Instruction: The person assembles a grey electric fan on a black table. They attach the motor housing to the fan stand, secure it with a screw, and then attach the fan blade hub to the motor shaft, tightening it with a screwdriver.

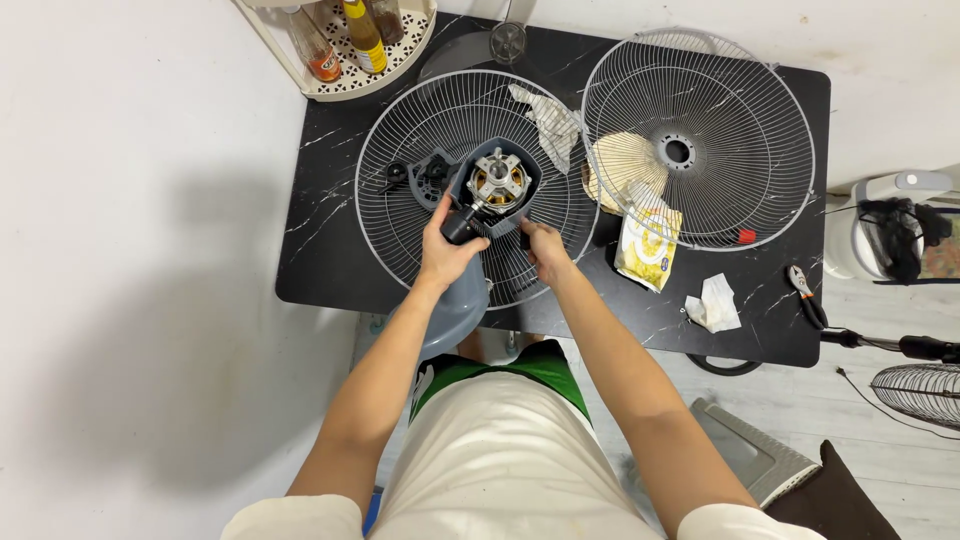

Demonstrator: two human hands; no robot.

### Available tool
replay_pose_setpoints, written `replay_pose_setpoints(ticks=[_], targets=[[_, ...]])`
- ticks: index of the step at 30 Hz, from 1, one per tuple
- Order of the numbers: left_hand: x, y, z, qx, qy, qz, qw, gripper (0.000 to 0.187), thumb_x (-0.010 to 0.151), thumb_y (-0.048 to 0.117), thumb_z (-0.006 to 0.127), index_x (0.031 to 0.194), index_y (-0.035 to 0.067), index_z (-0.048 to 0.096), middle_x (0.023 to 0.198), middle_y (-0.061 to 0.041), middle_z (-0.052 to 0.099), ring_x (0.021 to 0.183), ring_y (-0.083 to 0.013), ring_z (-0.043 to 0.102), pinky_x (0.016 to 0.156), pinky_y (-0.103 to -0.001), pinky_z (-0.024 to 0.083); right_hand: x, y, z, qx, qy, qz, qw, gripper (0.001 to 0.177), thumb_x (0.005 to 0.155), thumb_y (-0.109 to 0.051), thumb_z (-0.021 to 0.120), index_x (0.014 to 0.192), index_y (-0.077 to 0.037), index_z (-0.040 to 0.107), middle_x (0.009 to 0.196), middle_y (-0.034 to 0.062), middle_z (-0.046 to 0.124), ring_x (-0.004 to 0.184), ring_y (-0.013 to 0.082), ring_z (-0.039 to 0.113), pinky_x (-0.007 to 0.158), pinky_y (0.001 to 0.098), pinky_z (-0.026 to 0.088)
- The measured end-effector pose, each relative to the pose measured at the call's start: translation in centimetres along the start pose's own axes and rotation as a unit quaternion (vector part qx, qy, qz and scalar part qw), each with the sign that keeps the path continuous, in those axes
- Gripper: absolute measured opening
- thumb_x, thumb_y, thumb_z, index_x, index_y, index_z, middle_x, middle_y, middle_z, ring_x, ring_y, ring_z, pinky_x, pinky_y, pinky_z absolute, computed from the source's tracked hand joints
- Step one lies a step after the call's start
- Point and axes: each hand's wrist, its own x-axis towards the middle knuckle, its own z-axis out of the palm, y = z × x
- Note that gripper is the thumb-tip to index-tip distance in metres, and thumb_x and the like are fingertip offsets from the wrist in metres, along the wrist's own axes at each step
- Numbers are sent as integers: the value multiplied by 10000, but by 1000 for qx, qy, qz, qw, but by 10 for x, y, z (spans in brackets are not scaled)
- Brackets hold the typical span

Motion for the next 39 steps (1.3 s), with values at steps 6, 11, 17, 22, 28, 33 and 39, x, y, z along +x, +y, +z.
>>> replay_pose_setpoints(ticks=[6,11,17,22,28,33,39], targets=[[-5,-9,11,-49,-9,-37,998,1018,650,-65,776,1582,85,393,1111,-29,684,906,-94,655,774,-229,547,-7,17,-10,-29,23,35,999,407,868,-263,836,1066,69,707,835,48,637,644,113,589,577,261,555],[-8,-10,13,-59,-9,-87,994,1039,673,-91,695,1632,129,362,943,-51,657,729,-101,611,635,-227,526,-8,14,-18,-46,9,20,999,516,843,-252,844,1117,148,666,861,108,647,686,178,647,609,294,627],[-7,-27,24,-41,18,-26,999,1021,659,-88,679,1605,81,333,991,-13,672,802,-76,643,702,-222,559,-10,1,-18,-112,6,-5,994,595,860,-254,820,1206,181,608,1066,217,711,815,255,736,633,314,661],[-8,-32,32,49,47,-42,997,1030,654,-47,703,1610,63,336,913,-50,672,748,-107,663,683,-246,578,-11,-7,-22,-174,7,-15,985,567,854,-239,811,1192,181,636,1139,241,703,897,264,748,672,339,663],[2,-33,42,96,62,-77,990,1004,626,-16,712,1575,62,393,888,-80,713,724,-132,702,672,-261,583,11,-3,-28,-151,-19,-8,988,610,881,-229,787,1258,190,553,1215,257,656,997,296,731,720,363,635],[13,-36,43,112,65,-106,986,995,622,2,709,1568,69,409,870,-95,720,692,-142,704,644,-273,582,24,-2,-27,-159,-29,-8,987,610,896,-218,769,1294,174,524,1241,251,633,1064,301,710,749,372,636],[16,-39,42,139,39,-109,983,1020,622,33,727,1584,108,399,1009,-110,740,800,-154,721,727,-286,581,28,5,-31,-214,-30,-15,976,603,899,-244,780,1305,142,557,1258,230,638,1065,294,708,766,361,679]])
